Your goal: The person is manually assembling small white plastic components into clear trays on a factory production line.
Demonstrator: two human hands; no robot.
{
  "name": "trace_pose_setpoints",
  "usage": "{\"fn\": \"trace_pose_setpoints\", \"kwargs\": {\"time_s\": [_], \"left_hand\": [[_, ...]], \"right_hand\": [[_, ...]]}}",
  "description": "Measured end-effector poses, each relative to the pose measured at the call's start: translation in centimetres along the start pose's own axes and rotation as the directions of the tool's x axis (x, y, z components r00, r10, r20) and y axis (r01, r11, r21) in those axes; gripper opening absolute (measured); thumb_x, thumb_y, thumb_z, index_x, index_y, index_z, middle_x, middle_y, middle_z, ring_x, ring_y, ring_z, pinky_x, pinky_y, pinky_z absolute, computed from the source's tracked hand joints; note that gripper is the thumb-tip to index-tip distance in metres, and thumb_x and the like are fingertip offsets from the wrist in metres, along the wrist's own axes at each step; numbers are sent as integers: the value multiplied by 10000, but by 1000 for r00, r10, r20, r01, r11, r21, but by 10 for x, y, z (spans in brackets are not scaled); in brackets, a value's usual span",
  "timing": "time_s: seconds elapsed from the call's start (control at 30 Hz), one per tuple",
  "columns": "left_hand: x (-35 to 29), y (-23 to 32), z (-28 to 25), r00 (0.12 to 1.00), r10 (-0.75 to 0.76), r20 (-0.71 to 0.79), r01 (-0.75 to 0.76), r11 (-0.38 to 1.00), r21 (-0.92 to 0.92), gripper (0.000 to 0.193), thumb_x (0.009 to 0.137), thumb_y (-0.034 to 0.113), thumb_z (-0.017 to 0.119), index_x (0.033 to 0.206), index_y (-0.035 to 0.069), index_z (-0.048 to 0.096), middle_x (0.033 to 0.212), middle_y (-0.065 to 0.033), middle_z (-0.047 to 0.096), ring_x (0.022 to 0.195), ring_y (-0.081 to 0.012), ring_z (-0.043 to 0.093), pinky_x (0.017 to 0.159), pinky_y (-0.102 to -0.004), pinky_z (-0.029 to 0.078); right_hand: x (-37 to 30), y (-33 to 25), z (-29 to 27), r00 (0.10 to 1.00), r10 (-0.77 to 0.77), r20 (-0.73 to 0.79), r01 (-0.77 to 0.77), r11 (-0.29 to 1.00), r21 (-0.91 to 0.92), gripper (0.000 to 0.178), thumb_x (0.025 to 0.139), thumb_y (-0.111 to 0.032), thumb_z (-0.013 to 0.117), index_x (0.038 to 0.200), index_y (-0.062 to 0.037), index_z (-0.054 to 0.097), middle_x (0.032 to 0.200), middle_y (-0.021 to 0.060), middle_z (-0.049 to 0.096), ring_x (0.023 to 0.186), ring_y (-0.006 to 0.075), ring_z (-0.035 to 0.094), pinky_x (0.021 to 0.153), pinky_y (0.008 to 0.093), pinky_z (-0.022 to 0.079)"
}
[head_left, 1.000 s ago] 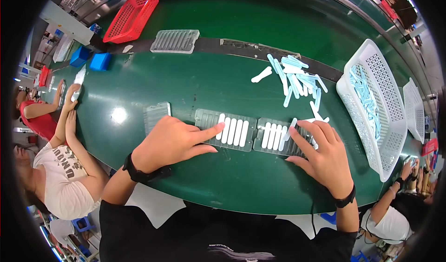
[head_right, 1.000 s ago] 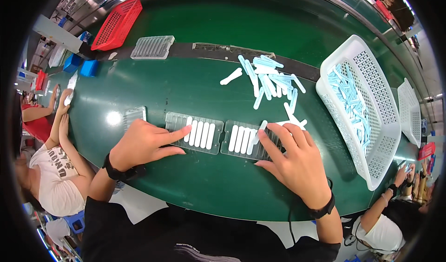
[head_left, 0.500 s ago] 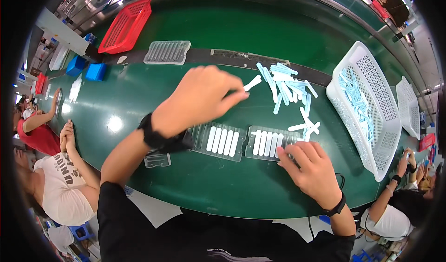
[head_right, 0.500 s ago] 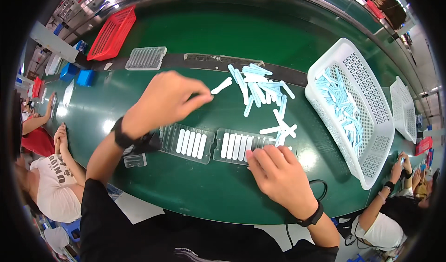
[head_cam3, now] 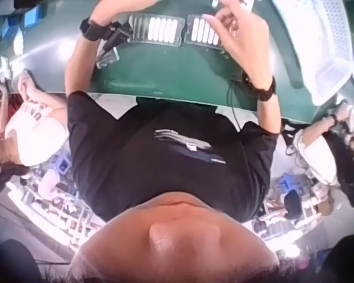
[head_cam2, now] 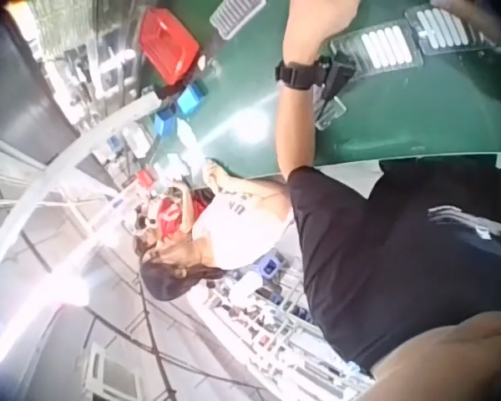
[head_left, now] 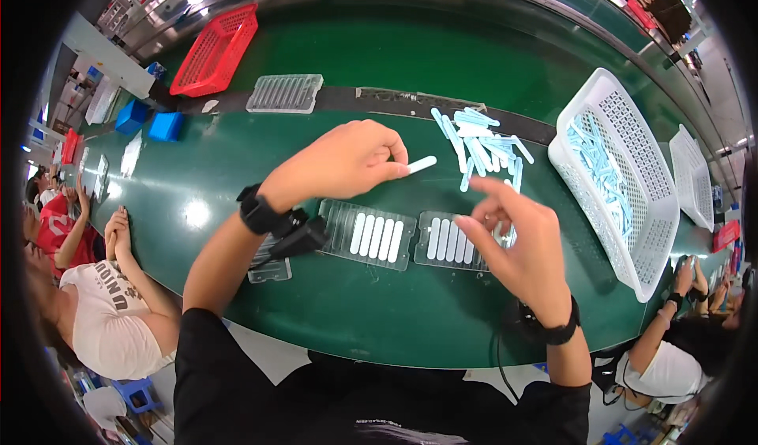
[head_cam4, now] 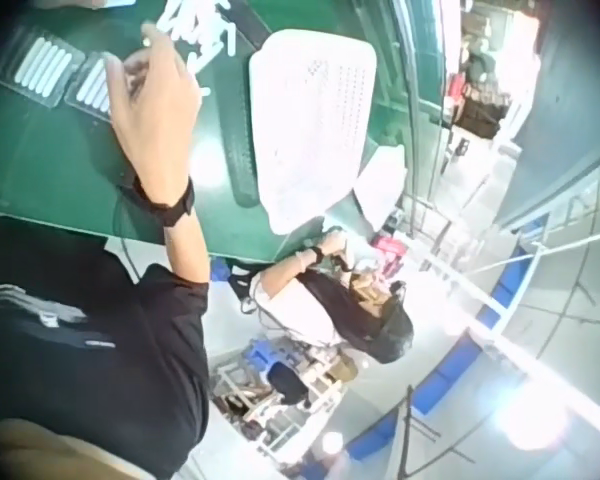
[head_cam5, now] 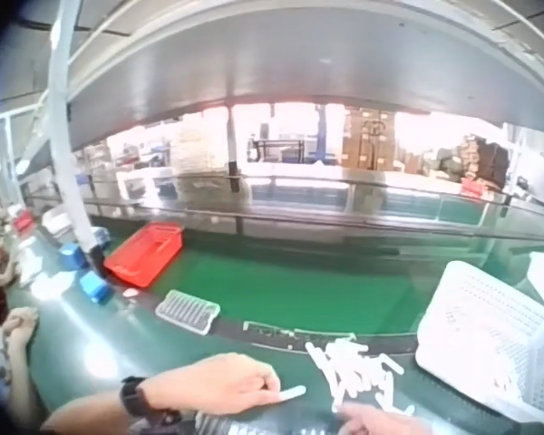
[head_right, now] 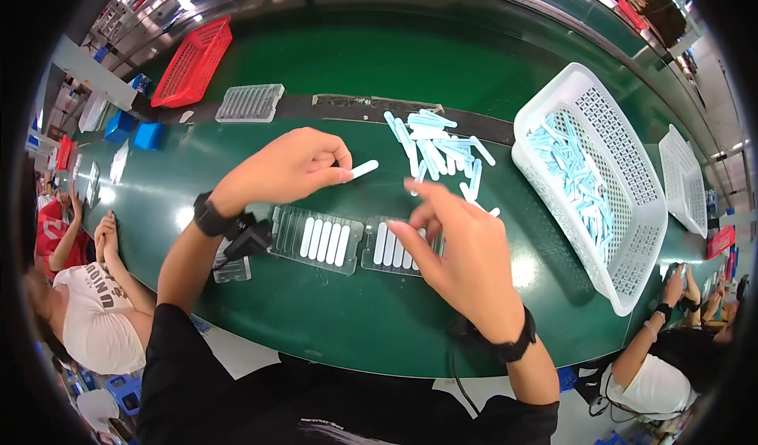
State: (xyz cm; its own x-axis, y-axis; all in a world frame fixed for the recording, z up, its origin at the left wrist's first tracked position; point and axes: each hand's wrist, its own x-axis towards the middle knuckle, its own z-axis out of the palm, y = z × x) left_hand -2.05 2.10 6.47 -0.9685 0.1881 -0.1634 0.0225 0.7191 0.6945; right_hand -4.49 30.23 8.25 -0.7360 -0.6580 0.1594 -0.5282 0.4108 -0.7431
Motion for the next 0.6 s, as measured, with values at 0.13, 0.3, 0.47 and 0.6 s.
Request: {"fn": "trace_pose_setpoints", "kwargs": {"time_s": [0.13,0.3,0.47,0.6], "left_hand": [[-38,40,16,869,316,-381,-283,949,142,89,929,132,737,940,47,713,599,7,424,501,-160,441,498,-327,341],[-57,35,27,507,803,-313,-364,529,767,160,837,45,779,995,47,752,617,44,453,507,-103,413,484,-289,280],[-63,34,26,391,882,-261,-392,417,820,261,786,-21,809,1039,19,758,618,54,416,509,-96,375,484,-283,236],[-64,32,24,347,911,-225,-435,369,821,269,786,-19,819,1041,20,744,608,61,374,506,-94,345,488,-278,223]], "right_hand": [[21,7,31,961,-188,-200,231,947,221,499,852,-152,865,1299,-29,679,845,63,727,707,146,673,635,316,533],[11,6,35,831,-470,-298,518,849,105,306,726,28,866,1016,-54,813,851,61,732,704,178,680,569,283,524],[2,3,24,796,-531,-290,563,826,33,371,671,47,856,1026,-56,818,842,50,742,690,181,687,584,282,544],[-1,2,19,786,-546,-289,571,821,3,380,664,67,829,1021,-62,826,849,56,759,699,187,704,592,277,561]]}}
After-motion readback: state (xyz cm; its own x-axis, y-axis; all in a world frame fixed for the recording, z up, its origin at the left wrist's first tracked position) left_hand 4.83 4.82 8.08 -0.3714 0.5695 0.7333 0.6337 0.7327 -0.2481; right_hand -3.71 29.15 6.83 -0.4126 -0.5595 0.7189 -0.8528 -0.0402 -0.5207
